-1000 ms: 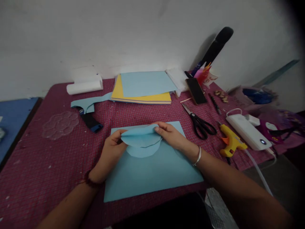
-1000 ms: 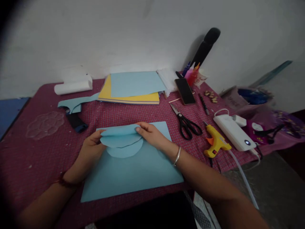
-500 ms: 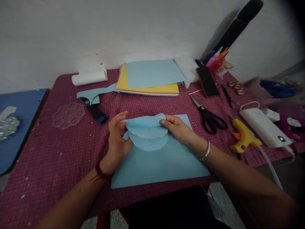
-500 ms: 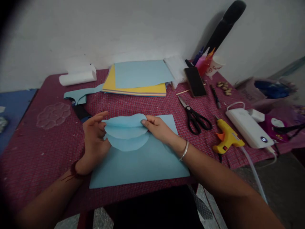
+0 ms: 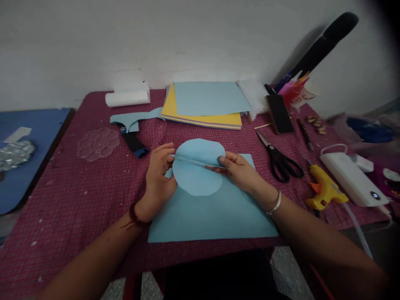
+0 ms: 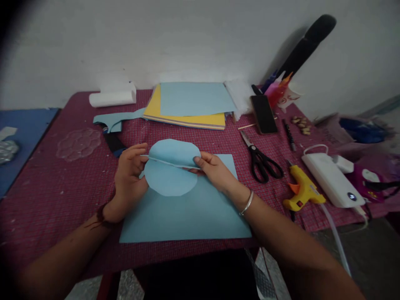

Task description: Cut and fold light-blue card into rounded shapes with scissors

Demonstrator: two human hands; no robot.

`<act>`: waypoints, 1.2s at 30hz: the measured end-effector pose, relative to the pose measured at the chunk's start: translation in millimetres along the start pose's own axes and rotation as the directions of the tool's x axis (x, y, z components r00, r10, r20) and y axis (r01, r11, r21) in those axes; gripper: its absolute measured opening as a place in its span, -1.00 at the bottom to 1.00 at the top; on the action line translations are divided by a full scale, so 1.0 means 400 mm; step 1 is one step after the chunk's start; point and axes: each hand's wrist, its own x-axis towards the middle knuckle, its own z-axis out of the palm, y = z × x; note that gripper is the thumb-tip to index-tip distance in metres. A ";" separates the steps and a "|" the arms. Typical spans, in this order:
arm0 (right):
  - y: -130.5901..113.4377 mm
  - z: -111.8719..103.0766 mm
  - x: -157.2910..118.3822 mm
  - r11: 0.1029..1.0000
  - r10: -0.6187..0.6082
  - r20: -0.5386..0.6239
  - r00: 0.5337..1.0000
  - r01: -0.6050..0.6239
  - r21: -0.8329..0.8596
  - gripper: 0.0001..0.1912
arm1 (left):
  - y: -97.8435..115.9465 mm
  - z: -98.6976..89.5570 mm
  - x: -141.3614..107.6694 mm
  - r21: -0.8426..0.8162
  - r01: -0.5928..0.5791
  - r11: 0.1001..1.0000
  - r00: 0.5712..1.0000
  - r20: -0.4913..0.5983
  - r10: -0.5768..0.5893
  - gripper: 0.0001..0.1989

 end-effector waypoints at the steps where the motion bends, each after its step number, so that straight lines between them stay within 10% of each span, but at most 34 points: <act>1: 0.000 0.000 -0.001 1.000 0.008 0.006 1.000 -0.008 -0.011 -0.75 | 0.003 -0.003 0.002 0.025 -0.007 1.000 1.000 0.002 0.007 -0.66; 23: -0.018 -0.001 -0.004 0.956 -0.204 -0.055 0.977 0.187 -0.226 -0.59 | 0.006 -0.032 0.012 0.181 0.018 0.983 0.995 0.093 -0.035 -0.84; 30: -0.074 0.004 -0.051 0.602 -0.691 -0.014 0.722 0.566 -0.563 -0.57 | -0.008 -0.032 0.017 0.187 0.045 0.981 0.996 0.066 -0.058 -0.80; 36: -0.064 0.051 -0.051 0.359 -0.552 0.330 0.766 0.575 -0.735 -0.59 | 0.005 -0.020 0.020 0.222 0.062 0.973 0.993 0.085 -0.083 -0.77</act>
